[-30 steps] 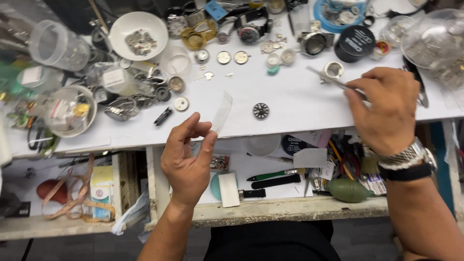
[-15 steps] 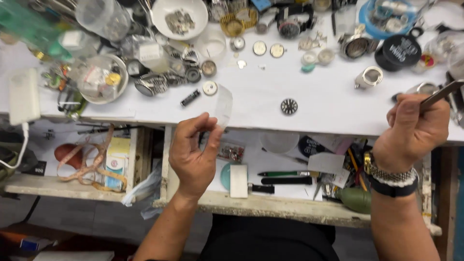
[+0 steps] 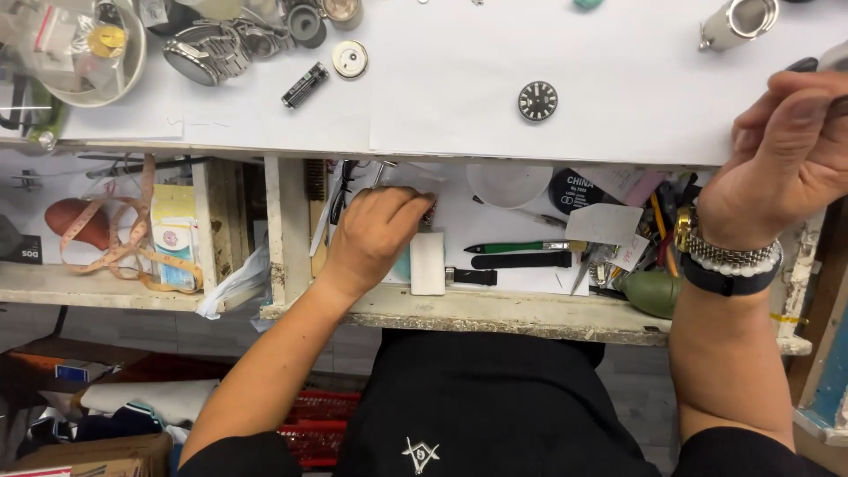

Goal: Assembling or repairing a watch movement by precisely placing tiny components using tweezers and a screwdriver

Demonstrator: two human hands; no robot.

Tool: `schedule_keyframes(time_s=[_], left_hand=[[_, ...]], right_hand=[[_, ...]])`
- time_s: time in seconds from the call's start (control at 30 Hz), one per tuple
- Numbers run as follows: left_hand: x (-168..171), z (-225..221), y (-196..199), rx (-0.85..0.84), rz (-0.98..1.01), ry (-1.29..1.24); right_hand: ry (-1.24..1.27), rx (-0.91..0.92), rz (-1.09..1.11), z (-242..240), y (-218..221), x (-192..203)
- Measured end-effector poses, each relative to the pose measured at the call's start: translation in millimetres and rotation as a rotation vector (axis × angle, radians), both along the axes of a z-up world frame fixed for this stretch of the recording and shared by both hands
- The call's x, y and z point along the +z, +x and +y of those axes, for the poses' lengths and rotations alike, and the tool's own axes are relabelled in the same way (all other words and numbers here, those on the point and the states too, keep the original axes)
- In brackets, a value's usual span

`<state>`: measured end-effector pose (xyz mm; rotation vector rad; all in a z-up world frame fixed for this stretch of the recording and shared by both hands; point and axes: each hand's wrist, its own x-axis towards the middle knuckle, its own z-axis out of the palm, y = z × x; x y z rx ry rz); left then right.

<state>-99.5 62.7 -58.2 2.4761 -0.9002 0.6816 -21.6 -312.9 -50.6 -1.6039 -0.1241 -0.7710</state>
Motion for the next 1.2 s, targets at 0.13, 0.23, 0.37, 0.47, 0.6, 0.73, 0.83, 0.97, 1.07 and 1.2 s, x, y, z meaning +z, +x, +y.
schedule_keyframes(time_s=[0.13, 0.23, 0.37, 0.47, 0.6, 0.73, 0.83, 0.97, 1.07, 1.2], left_hand=[[-12, 3, -4, 0.059, 0.034, 0.066], [-27, 8, -13, 0.098, 0.094, 0.100], [-31, 9, -19, 0.112, 0.134, 0.135], [-25, 8, -18, 0.085, 0.206, 0.104], [-5, -2, -14, 0.094, 0.161, 0.128], [44, -32, 8, -0.011, 0.094, -0.113], [78, -55, 32, 0.027, 0.024, -0.163], [90, -80, 75, 0.133, 0.017, -0.098], [76, -89, 96, 0.144, 0.044, 0.024], [84, -94, 104, -0.004, 0.169, -0.199]], right_hand=[[-0.088, 0.019, 0.005, -1, -2, 1], [-0.118, 0.023, -0.002, -1, -2, 0], [-0.119, 0.006, 0.004, 0, -3, 0], [-0.137, 0.072, -0.058, -8, 0, -3], [-0.130, 0.054, -0.188, 0, 3, 6], [0.002, 0.009, -0.117, 11, -1, 19], [0.033, -0.017, -0.148, 21, -8, 17], [-0.062, -0.097, -0.149, 35, -16, 11], [-0.089, -0.015, -0.181, 40, -14, -4], [-0.188, -0.040, -0.312, 46, -13, -11]])
